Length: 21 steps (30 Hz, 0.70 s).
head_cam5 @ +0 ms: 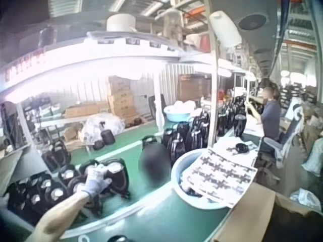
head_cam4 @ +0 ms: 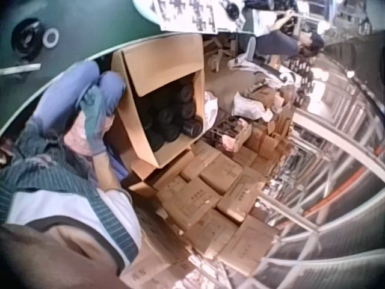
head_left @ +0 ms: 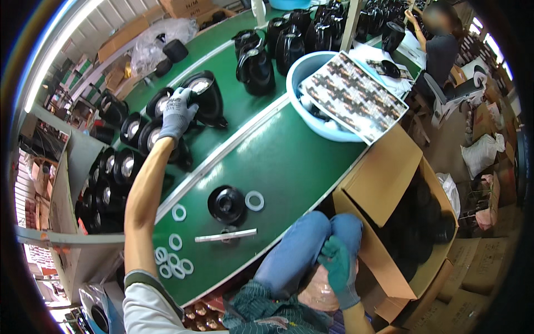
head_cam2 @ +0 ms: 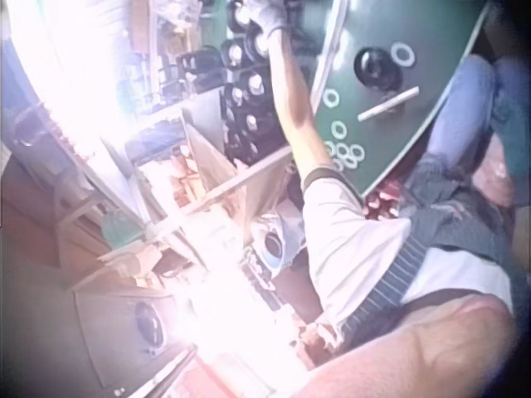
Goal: The person assembles black kettles by inserting a metal rod into the base and securing a lid. They repeatedly pick up kettle bodies from a cardboard box, insert the rod, place the lid, and set the finished units on the green table.
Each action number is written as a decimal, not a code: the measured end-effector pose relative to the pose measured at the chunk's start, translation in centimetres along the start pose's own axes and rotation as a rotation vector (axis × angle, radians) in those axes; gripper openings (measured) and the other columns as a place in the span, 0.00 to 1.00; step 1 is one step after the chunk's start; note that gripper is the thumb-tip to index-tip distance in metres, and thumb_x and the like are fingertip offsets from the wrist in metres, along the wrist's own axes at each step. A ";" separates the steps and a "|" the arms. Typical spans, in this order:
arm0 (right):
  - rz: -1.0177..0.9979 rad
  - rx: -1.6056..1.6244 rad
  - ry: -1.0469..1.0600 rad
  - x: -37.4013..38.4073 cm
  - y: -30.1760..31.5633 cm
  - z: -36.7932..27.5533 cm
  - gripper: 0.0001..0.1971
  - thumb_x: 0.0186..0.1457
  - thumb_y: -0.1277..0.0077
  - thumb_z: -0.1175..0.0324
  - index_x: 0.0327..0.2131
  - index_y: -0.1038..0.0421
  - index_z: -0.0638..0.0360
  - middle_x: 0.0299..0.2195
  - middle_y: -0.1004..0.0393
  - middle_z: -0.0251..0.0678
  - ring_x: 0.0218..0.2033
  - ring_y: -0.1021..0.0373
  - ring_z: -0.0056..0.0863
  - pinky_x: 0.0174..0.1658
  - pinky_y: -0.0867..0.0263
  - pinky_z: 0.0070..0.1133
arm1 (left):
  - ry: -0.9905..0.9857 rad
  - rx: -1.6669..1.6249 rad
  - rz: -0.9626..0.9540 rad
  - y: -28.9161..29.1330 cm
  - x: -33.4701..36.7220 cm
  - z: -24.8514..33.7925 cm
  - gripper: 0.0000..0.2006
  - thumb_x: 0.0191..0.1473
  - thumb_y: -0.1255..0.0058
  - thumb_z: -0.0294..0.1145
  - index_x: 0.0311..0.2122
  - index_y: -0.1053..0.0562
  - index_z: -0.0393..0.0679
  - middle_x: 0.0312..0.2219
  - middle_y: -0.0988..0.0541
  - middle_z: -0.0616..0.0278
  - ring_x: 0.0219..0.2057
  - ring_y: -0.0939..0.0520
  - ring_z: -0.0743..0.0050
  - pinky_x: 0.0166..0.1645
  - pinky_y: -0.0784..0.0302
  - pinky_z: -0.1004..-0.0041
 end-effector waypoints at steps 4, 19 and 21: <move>-0.282 -0.322 0.451 -1.5 -9.0 -11.2 0.27 0.64 0.47 0.67 0.62 0.37 0.72 0.60 0.31 0.50 0.62 0.32 0.42 0.65 0.36 0.35 | -0.206 -0.239 -0.123 13.2 -8.3 9.2 0.17 0.46 0.35 0.28 0.43 0.23 0.43 0.41 0.22 0.51 0.44 0.19 0.45 0.49 0.23 0.58; -0.926 -0.901 0.841 -15.6 -16.9 -14.3 0.22 0.41 0.26 0.72 0.39 0.28 0.61 0.62 0.32 0.53 0.57 0.26 0.45 0.54 0.27 0.30 | -0.271 -0.830 -0.348 24.5 -31.3 22.1 0.30 0.47 0.35 0.23 0.58 0.27 0.37 0.55 0.23 0.47 0.55 0.20 0.56 0.58 0.22 0.64; -0.772 -0.775 0.708 -15.7 -14.5 -12.9 0.23 0.39 0.27 0.79 0.39 0.28 0.62 0.64 0.34 0.55 0.61 0.29 0.42 0.58 0.29 0.30 | 0.031 -0.993 -0.255 22.4 -36.4 18.1 0.38 0.47 0.38 0.21 0.66 0.34 0.37 0.61 0.27 0.45 0.62 0.25 0.54 0.64 0.28 0.60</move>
Point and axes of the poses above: each hand's wrist, its own x-axis towards the middle knuckle, its own y-axis out of the back of the hand, z = x × y, the point moved 9 cm from there along x, towards the middle knuckle
